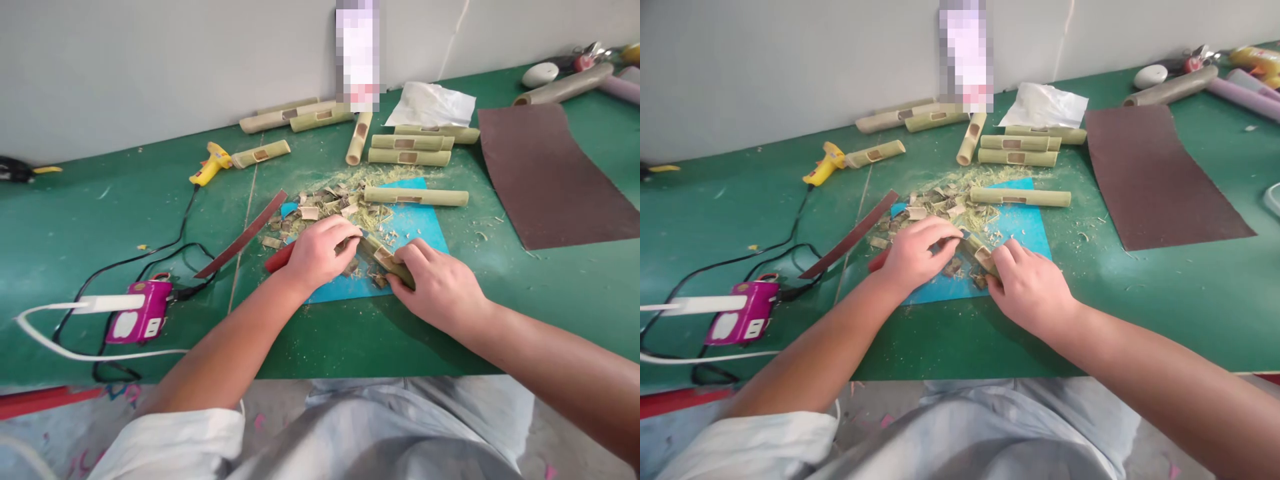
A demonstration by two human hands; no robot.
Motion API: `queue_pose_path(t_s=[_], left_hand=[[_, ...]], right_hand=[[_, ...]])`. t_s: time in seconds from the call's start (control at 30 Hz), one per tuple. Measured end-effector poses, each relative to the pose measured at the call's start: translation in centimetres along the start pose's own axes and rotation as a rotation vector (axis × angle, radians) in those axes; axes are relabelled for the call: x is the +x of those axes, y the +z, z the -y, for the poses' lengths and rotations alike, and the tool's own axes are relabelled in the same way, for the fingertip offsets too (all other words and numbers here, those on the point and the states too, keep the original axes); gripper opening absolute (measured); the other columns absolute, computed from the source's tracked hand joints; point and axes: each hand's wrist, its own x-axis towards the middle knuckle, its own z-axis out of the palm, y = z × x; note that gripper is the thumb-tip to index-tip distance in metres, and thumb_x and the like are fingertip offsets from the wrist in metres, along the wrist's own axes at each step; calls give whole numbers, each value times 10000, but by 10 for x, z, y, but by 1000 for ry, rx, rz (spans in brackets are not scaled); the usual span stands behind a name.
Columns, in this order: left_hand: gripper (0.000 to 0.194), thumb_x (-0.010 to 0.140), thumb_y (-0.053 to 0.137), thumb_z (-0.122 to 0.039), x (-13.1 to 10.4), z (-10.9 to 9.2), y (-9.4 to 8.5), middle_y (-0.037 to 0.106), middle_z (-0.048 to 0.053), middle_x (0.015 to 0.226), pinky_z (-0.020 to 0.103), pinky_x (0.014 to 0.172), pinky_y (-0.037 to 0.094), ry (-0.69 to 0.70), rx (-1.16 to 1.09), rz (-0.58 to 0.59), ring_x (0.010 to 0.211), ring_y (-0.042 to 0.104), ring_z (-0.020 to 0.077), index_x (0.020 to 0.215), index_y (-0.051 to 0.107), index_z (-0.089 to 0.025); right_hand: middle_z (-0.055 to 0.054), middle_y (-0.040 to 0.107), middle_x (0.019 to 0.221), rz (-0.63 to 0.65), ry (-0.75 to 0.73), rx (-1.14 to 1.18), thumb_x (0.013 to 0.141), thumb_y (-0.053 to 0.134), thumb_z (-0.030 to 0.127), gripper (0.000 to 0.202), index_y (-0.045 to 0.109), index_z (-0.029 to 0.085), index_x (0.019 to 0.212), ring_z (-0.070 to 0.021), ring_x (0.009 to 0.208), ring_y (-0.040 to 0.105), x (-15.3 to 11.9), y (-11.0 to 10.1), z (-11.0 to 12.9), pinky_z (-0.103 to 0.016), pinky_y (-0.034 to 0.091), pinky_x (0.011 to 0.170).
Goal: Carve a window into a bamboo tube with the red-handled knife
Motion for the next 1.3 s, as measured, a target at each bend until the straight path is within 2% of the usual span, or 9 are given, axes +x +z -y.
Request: queue_pose_path(t_s=[0.07,0.17,0.23,0.33,0.57,0.77,0.93,1.17,1.3], left_hand=[[95,840,606,-189,-1,-5,1,701,47,813,237,638,503,-209,-183,-27,682,616,121,855,690,-147],[134,801,644,-237,-1,-12,4,693,27,715,196,498,448,-526,-599,-63,536,566,89,888,679,-141],[206,775,661,-238,0,-15,5,696,28,709,181,467,419,-626,-788,-79,512,561,79,952,674,-136],[230,748,680,-234,1,-15,6,703,32,722,167,457,397,-674,-892,-101,492,542,61,952,660,-130],[142,794,631,-257,0,-7,7,686,11,708,192,440,422,-645,-838,-98,440,532,68,872,572,-155],[172,848,582,-190,-3,-4,9,667,-7,718,174,496,448,-508,-522,-60,501,546,57,982,688,-170],[147,832,601,-150,-4,-5,6,698,6,771,195,590,499,-365,-273,-52,604,610,87,917,718,-177],[170,753,746,-214,-7,-4,7,698,21,839,210,600,520,-271,-150,-42,618,616,98,908,700,-164],[116,804,689,-207,-8,-4,8,693,17,812,209,614,506,-241,-93,-58,636,613,102,913,690,-167]], right_hand=[[-27,589,841,-1,2,1,855,540,298,134,571,174,895,-146,678,544,0,0,0,-286,333,567],[-27,587,838,-1,-2,14,848,545,291,132,575,171,895,-142,676,538,-1,-1,0,-283,330,563],[-26,584,835,-3,-2,22,845,549,288,130,574,170,893,-139,671,532,-1,-2,0,-282,324,559],[-25,581,831,-8,1,26,844,553,296,135,571,170,889,-138,667,528,-1,-1,0,-283,320,557],[-25,585,835,5,13,24,849,551,312,145,568,173,889,-136,655,520,0,-2,0,-284,306,543],[-28,589,837,6,11,16,852,547,311,148,571,171,891,-138,655,520,0,-2,1,-286,297,539],[-25,594,841,-1,4,-1,857,546,317,149,570,176,897,-144,664,533,0,-2,0,-287,313,554],[-29,599,849,-17,-26,-27,859,540,309,135,565,178,884,-153,672,551,-1,0,1,-285,350,582],[-29,602,840,-27,-30,-25,853,547,298,122,562,179,877,-153,668,547,-1,0,2,-286,356,592]])
